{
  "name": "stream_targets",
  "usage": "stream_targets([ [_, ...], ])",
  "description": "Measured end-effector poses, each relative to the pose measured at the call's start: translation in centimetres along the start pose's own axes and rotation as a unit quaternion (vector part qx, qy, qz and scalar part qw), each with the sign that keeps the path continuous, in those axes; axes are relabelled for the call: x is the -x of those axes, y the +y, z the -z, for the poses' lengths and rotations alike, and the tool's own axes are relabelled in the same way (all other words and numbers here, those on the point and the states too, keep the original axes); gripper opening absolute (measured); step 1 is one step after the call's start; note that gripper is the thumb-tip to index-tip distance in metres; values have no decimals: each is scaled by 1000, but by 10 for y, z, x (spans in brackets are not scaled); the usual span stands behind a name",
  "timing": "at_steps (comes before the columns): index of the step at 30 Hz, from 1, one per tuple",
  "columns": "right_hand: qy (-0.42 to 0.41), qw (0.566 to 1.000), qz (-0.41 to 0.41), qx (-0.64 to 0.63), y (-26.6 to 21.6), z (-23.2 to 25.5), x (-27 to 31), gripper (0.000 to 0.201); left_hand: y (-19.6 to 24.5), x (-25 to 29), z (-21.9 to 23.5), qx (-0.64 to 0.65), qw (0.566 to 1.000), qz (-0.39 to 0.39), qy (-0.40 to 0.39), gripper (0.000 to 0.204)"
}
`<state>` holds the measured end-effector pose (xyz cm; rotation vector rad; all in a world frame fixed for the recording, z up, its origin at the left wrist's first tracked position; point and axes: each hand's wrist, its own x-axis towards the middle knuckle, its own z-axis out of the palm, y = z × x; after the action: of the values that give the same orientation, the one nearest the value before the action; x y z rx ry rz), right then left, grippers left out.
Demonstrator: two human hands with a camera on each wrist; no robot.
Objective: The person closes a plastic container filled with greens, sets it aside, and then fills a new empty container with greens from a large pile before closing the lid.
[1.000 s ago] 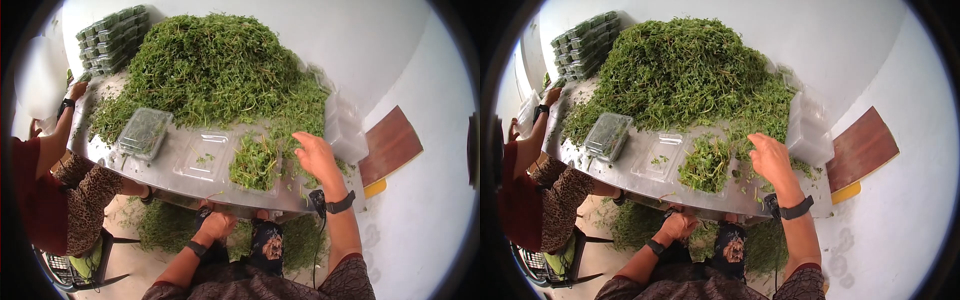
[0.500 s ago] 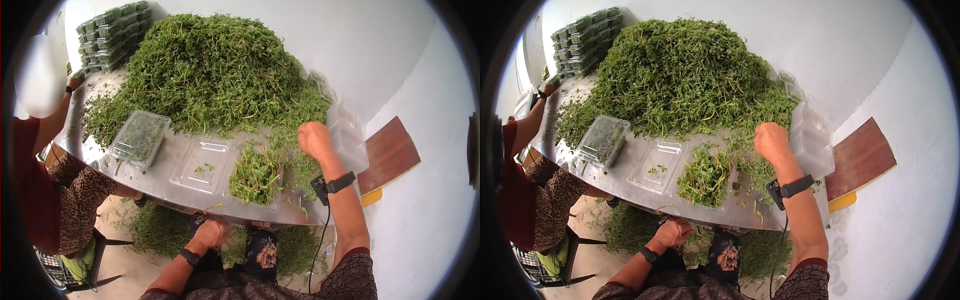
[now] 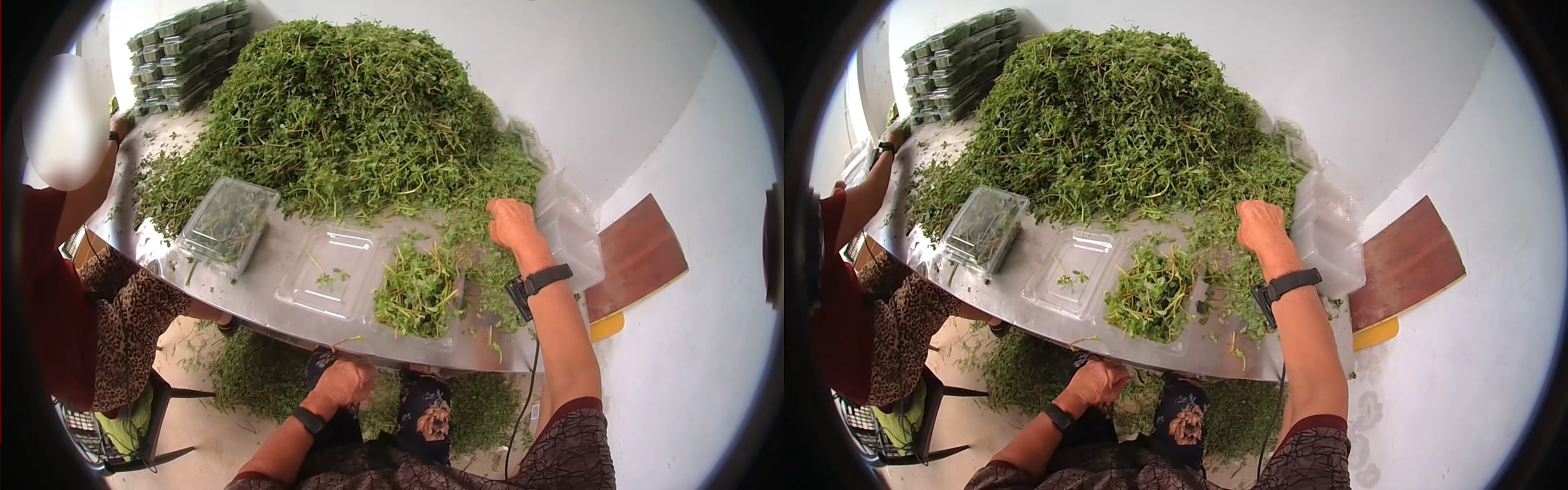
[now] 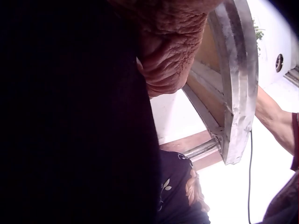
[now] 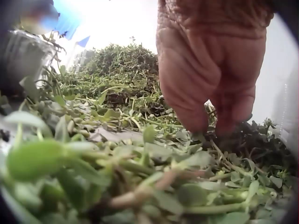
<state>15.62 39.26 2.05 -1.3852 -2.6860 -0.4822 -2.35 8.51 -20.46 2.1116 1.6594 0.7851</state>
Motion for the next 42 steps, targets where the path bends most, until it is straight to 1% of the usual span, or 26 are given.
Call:
stream_targets([
  [4, 26, 999, 20, -17, 6, 0, 5, 5, -3, 0, -5, -5, 1000, -1, 5, 12],
  [6, 24, 998, -48, -45, 7, 5, 7, 12, -2, 0, -5, -12, 1000, 4, -2, 13],
  [7, 23, 998, -48, -44, 8, 9, 9, 12, -2, 0, -4, -18, 1000, 9, -10, 13],
  [9, 103, 980, -62, -158, 11, 19, 16, 17, -2, -1, -3, -22, 1000, 4, -15, 14],
  [10, 102, 980, -62, -158, 14, 22, 18, 17, -2, -1, -3, -26, 999, -1, -19, 14],
  [12, 74, 923, -103, -363, 17, 32, 21, 24, -2, -2, -4, -23, 1000, 1, -19, 15],
  [13, 73, 923, -103, -363, 14, 40, 26, 24, -2, -2, -5, -21, 1000, 3, -19, 16],
  [15, 3, 850, -178, -496, -1, 66, 41, 25, -2, -2, -5, -23, 1000, 4, -13, 16],
  [16, 2, 849, -178, -497, -6, 72, 47, 25, -2, -2, -6, -26, 1000, 7, -7, 17],
  [18, 6, 816, -153, -557, -14, 82, 57, 25, -3, -2, -8, -32, 999, 13, -16, 17],
  [19, 4, 815, -153, -559, -18, 87, 62, 25, -5, -2, -10, -38, 999, 18, -26, 17],
  [21, 21, 743, -124, -658, -27, 97, 74, 24, -9, -2, -15, -40, 999, 19, -27, 15],
  [22, 18, 740, -126, -661, -34, 104, 80, 24, -9, -1, -15, -42, 999, 18, -25, 13],
  [24, 7, 705, -109, -700, -47, 115, 92, 27, -7, -2, -12, -35, 998, 40, -43, 14],
  [26, -15, 690, -99, -716, -62, 116, 102, 29, -4, -2, -9, -30, 1000, -3, 7, 17],
  [27, -35, 678, -87, -729, -69, 115, 107, 30, -5, -2, -11, -43, 999, -4, 8, 17],
  [28, -36, 676, -87, -731, -78, 113, 111, 30, -5, -2, -12, -44, 999, -2, 5, 17],
  [30, -85, 720, -90, -683, -91, 110, 120, 34, -5, -2, -11, -33, 999, 9, 7, 16],
  [31, -85, 718, -89, -685, -93, 110, 124, 34, -5, -2, -9, -35, 999, 9, 7, 16],
  [34, 20, 749, -148, -645, -98, 109, 140, 37, -4, -1, -6, -37, 999, 22, -11, 15],
  [35, 19, 749, -149, -646, -98, 106, 145, 37, -6, -1, -6, -30, 999, 14, -1, 15],
  [37, 71, 758, -119, -637, -98, 96, 153, 34, -6, 0, -6, -24, 1000, 6, 8, 14],
  [38, 72, 758, -119, -638, -99, 90, 158, 34, -6, 0, -6, -21, 1000, 7, 6, 14],
  [40, 167, 816, -50, -551, -102, 81, 166, 32, -4, -1, -4, -19, 1000, 8, 5, 14],
  [41, 199, 837, -26, -509, -106, 81, 170, 32, -3, -2, -4, -14, 1000, 9, -2, 14],
  [42, 199, 836, -25, -510, -109, 80, 171, 32, -2, -2, -3, -10, 1000, 9, -9, 14],
])
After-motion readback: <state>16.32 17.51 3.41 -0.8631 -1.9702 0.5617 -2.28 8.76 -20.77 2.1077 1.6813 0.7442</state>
